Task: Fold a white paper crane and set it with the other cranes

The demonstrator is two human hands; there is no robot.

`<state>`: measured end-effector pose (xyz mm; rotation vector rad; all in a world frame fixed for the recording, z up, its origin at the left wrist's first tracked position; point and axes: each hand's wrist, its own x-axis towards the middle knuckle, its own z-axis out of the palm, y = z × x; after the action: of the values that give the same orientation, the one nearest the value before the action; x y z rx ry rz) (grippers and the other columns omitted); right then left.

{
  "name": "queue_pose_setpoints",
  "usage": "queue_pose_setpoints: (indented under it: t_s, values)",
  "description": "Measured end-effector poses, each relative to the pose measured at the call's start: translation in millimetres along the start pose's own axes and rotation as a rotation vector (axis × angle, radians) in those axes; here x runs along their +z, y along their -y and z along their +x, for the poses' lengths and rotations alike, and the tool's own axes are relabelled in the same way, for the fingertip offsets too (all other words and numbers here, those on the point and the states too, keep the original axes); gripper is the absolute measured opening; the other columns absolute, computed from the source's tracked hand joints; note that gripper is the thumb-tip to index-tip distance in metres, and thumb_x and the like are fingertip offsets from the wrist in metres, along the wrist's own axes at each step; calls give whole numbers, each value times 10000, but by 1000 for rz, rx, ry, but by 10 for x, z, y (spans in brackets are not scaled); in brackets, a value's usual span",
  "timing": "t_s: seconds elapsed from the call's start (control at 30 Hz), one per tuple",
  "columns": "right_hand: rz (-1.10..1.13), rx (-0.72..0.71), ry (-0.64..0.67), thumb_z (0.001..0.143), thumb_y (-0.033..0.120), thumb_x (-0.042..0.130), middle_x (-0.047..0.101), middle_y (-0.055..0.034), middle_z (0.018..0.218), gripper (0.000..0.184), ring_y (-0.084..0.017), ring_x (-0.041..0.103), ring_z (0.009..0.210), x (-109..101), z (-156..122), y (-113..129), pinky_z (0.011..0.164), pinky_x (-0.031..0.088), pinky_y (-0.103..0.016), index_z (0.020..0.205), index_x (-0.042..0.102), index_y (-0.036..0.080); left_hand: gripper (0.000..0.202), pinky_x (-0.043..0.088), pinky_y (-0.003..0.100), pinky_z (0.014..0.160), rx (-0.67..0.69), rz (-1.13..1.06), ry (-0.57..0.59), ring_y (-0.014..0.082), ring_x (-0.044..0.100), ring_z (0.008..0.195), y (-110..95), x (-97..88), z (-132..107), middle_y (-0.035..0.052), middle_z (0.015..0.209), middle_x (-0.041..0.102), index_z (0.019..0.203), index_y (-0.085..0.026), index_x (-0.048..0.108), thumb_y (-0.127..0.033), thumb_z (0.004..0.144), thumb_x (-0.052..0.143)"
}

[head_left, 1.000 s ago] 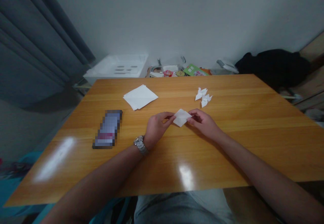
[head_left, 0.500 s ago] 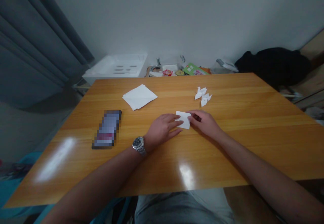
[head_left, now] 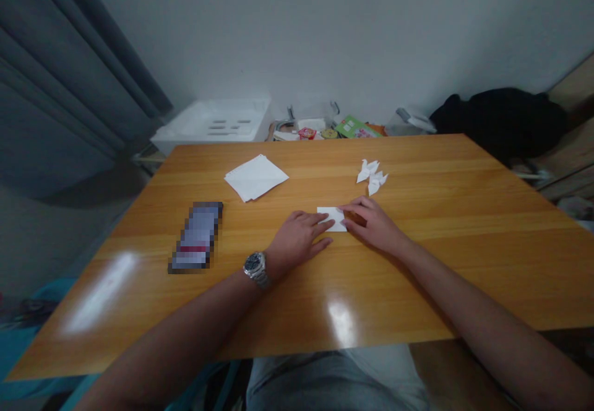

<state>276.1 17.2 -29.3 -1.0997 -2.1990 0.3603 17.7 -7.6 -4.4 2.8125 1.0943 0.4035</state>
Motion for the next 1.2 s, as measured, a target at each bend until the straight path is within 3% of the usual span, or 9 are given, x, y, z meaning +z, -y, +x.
queue_pose_setpoints:
  t_s: [0.2, 0.43, 0.7, 0.87, 1.03, 1.2]
  values:
    - [-16, -138, 122, 951, 325, 653, 672, -101, 1257, 287, -280, 599, 1156, -56, 2, -13, 1003, 478, -493, 1227, 706, 265, 342, 465, 407, 990, -74, 7, -54, 243, 654, 1134, 33, 0, 16, 81, 1305, 688, 1291, -196, 645, -371, 1015, 544]
    - [-8, -130, 143, 942, 323, 666, 655, -100, 1349, 274, -289, 586, 1219, -53, -9, 7, 1033, 459, -513, 1205, 726, 275, 292, 513, 392, 896, -114, 7, -91, 246, 687, 1038, 30, 11, 34, 71, 1205, 728, 1203, -202, 679, -384, 992, 593]
    - [46, -116, 138, 946, 306, 657, 704, -104, 1262, 250, -275, 625, 1186, -17, 36, 36, 1008, 489, -502, 1184, 722, 265, 251, 539, 358, 859, -101, -6, -141, 227, 707, 976, 34, 29, 35, 74, 1124, 754, 1144, -206, 709, -363, 1002, 574]
    - [-46, -198, 231, 965, 315, 625, 704, -118, 1245, 253, -275, 632, 1152, -73, 100, 24, 1001, 499, -491, 1187, 725, 248, 270, 537, 378, 903, -69, 8, -129, 238, 696, 1044, 52, 40, 29, 78, 1218, 730, 1158, -198, 717, -362, 1009, 563]
    - [-119, -245, 311, 951, 327, 644, 701, -118, 1256, 282, -283, 638, 1153, -174, 171, 33, 1012, 497, -487, 1210, 720, 244, 262, 540, 366, 879, -64, 22, -151, 228, 703, 1008, 39, 44, 40, 73, 1171, 745, 1105, -198, 735, -346, 1024, 534]
    - [-13, -199, 293, 967, 297, 608, 734, -101, 1167, 201, -261, 669, 1077, -185, 226, 46, 968, 521, -463, 1109, 745, 257, 279, 548, 369, 884, -62, 10, -147, 235, 706, 1010, 36, 28, 46, 71, 1171, 747, 1110, -199, 732, -367, 1027, 526]
